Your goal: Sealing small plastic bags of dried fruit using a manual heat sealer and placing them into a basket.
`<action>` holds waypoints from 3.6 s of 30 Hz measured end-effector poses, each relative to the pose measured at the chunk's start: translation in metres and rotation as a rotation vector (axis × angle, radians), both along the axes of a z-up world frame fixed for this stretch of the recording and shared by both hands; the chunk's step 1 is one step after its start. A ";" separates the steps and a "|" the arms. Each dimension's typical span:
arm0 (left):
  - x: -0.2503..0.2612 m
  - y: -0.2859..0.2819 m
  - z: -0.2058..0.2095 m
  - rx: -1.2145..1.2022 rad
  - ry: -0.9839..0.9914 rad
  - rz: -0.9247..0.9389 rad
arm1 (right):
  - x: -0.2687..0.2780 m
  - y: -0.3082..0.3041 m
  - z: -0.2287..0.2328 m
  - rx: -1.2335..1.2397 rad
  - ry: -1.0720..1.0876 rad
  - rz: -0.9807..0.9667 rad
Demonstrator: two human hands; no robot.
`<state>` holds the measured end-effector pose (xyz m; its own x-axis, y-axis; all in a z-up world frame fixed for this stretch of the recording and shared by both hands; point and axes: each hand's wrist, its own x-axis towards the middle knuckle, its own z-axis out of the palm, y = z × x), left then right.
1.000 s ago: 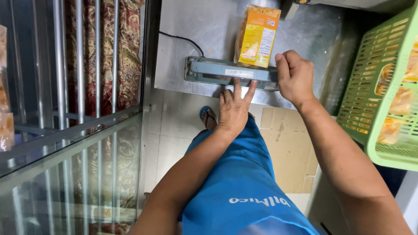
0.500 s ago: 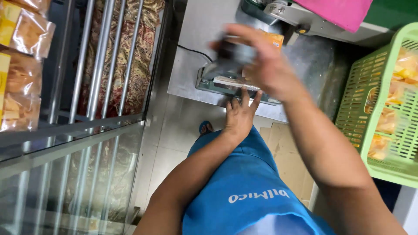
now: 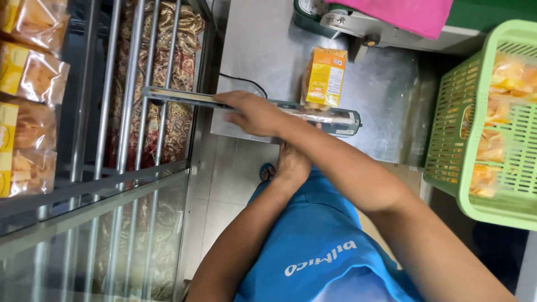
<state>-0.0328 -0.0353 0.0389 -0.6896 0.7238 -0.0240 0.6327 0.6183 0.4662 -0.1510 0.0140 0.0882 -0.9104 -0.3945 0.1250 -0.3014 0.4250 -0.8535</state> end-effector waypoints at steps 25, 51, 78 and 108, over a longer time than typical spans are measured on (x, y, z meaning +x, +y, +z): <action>-0.141 0.067 0.098 0.329 -1.208 0.479 | 0.153 0.170 -0.028 0.616 0.303 -0.360; -0.086 0.090 0.065 1.349 -1.216 0.161 | 0.165 0.155 0.020 -0.734 -0.030 -0.862; -0.055 0.113 0.145 0.592 -1.172 0.091 | 0.326 0.506 0.081 1.056 -0.243 -0.869; -0.110 0.259 0.142 0.384 -1.092 -0.126 | 0.515 0.561 0.172 0.917 -0.273 -1.410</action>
<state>-0.1425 0.2242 0.1810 -0.3599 0.8745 -0.3252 -0.1744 0.2794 0.9442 0.3642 0.5748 0.2605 -0.5457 0.8285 0.1257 0.8142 0.5597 -0.1543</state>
